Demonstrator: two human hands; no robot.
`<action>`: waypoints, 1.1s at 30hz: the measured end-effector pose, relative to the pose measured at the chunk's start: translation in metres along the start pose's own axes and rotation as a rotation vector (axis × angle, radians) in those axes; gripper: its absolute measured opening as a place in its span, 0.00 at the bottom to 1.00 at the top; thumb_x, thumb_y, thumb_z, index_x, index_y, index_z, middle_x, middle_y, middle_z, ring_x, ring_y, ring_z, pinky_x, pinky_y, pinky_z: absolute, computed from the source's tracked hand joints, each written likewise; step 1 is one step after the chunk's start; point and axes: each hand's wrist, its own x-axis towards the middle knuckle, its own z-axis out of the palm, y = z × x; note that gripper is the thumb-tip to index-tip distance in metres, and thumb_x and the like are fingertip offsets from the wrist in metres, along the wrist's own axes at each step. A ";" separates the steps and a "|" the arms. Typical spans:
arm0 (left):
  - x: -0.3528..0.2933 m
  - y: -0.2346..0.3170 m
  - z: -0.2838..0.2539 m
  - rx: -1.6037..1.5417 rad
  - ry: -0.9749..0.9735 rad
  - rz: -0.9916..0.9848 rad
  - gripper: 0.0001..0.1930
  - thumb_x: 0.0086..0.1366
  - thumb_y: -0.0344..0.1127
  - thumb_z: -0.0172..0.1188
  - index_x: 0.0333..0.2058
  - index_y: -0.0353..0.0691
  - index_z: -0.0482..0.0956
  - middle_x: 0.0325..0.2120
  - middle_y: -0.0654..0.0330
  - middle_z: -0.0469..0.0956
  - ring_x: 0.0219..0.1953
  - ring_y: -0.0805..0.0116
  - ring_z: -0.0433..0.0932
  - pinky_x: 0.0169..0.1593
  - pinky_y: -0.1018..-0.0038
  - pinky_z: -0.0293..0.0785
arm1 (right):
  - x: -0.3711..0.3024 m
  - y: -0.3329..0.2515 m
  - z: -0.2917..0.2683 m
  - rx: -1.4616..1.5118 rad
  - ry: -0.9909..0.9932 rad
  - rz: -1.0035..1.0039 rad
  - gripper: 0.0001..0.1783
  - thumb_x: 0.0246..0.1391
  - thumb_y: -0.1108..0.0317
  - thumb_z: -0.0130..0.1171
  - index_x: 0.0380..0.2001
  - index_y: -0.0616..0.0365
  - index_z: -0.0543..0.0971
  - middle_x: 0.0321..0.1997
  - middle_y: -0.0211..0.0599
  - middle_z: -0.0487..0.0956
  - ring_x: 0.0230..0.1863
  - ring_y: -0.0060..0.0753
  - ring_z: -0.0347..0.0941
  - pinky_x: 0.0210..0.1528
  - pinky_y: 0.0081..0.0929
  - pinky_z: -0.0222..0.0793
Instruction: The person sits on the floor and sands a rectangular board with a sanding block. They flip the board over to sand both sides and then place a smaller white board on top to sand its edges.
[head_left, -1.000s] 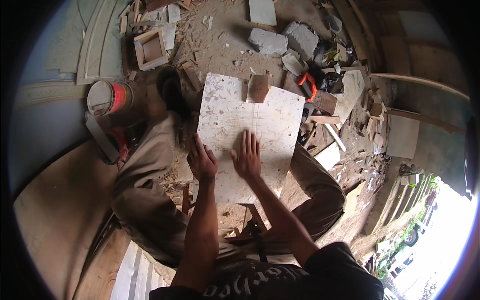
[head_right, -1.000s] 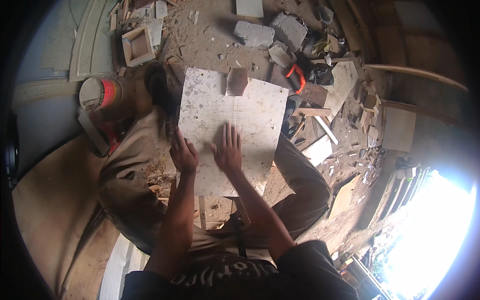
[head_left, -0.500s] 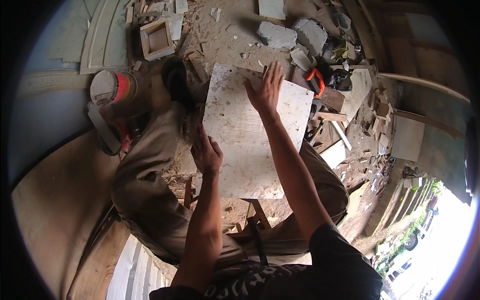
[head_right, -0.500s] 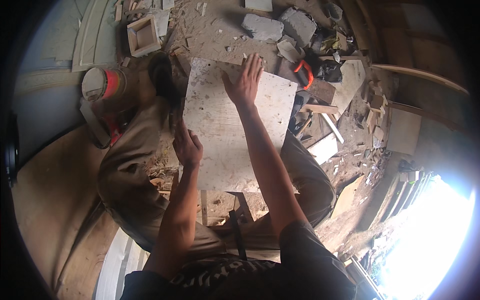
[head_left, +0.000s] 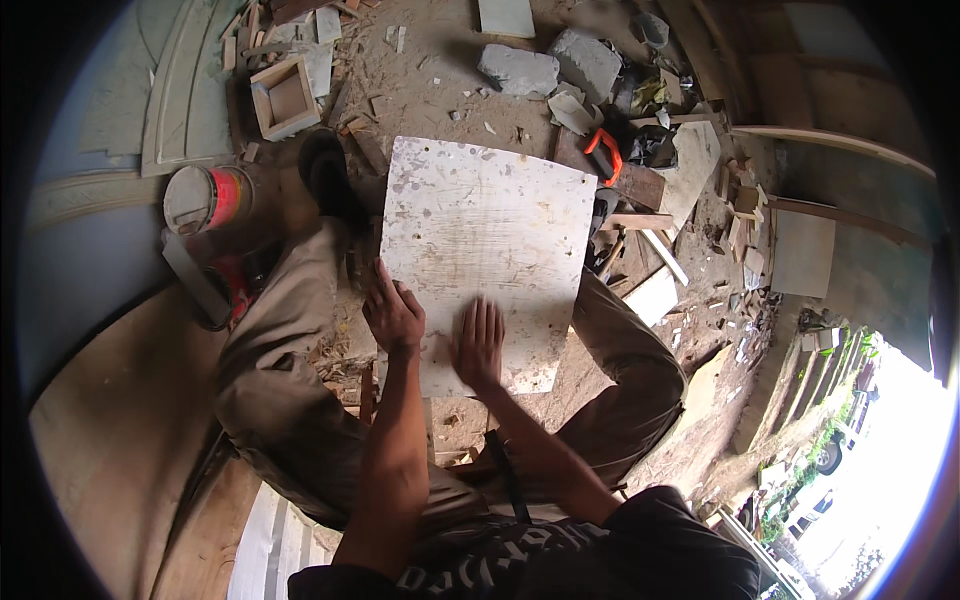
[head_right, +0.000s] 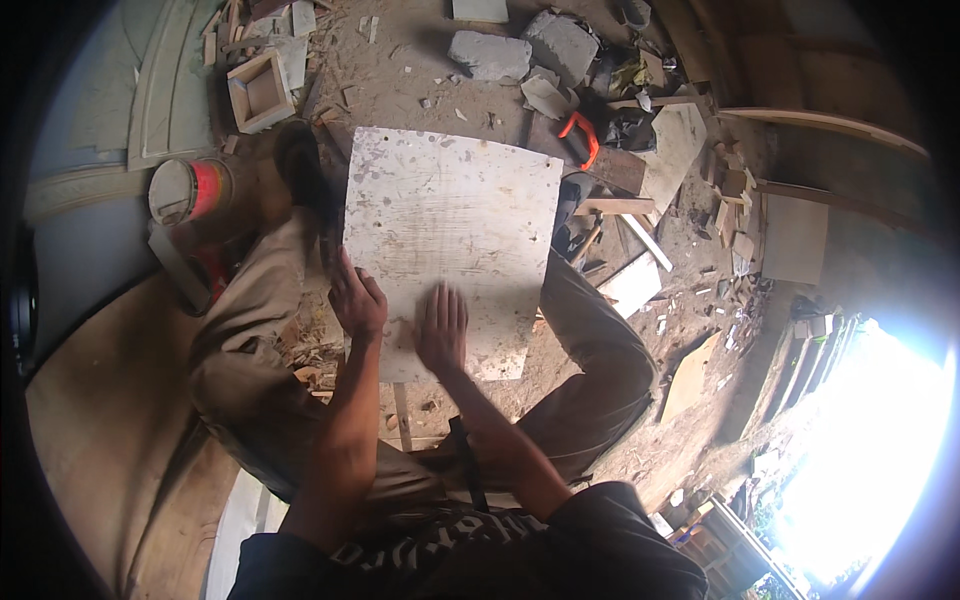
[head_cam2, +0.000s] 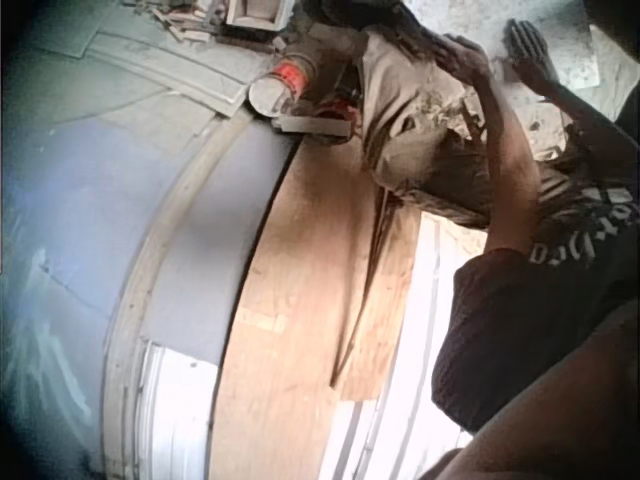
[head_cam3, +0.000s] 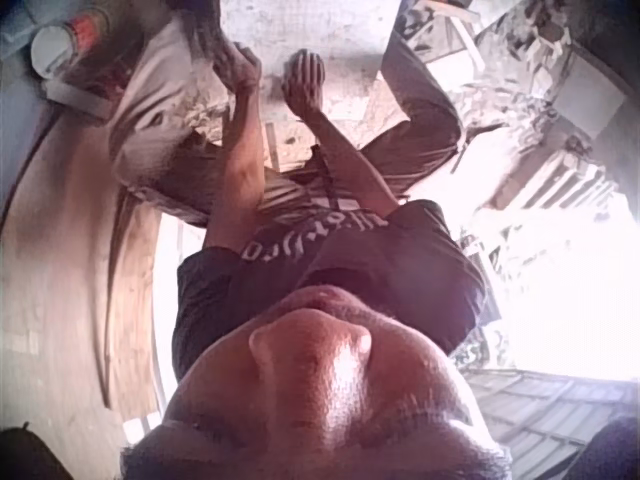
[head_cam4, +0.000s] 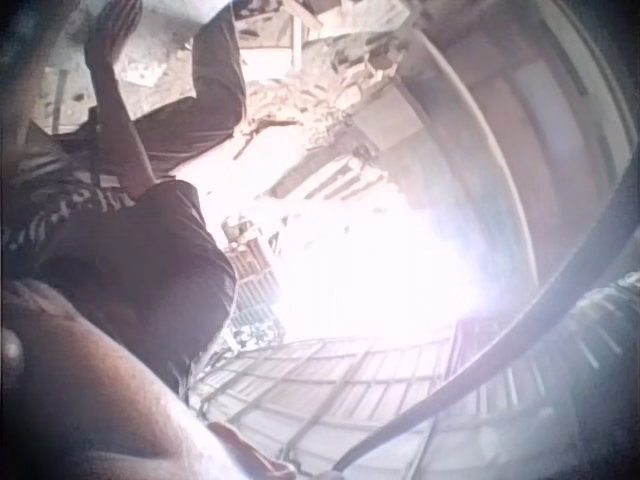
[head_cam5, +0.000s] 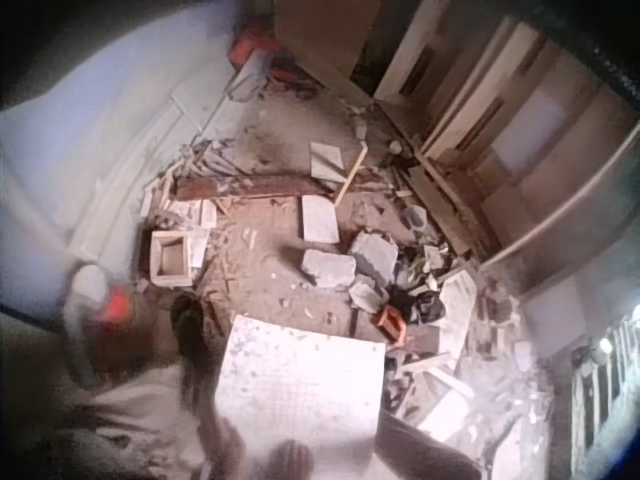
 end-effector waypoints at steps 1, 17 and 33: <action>-0.001 0.009 0.004 -0.007 -0.019 0.007 0.29 0.72 0.39 0.44 0.70 0.39 0.57 0.65 0.42 0.66 0.62 0.43 0.70 0.57 0.52 0.69 | -0.039 0.003 0.006 -0.106 -0.091 -0.008 0.39 0.65 0.54 0.51 0.68 0.74 0.58 0.74 0.69 0.55 0.74 0.71 0.49 0.75 0.61 0.42; -0.002 -0.006 0.001 0.001 -0.055 -0.035 0.31 0.72 0.40 0.44 0.71 0.40 0.56 0.67 0.47 0.64 0.65 0.48 0.68 0.59 0.53 0.68 | 0.071 0.021 0.000 -0.011 0.172 0.130 0.42 0.65 0.48 0.51 0.69 0.72 0.58 0.75 0.63 0.56 0.76 0.69 0.47 0.76 0.59 0.40; -0.003 -0.007 0.008 0.038 0.022 0.026 0.30 0.71 0.39 0.44 0.70 0.38 0.56 0.66 0.44 0.64 0.63 0.43 0.69 0.59 0.52 0.67 | 0.043 0.074 -0.005 -0.045 0.153 0.162 0.40 0.64 0.53 0.53 0.70 0.71 0.58 0.74 0.65 0.56 0.75 0.70 0.50 0.75 0.62 0.41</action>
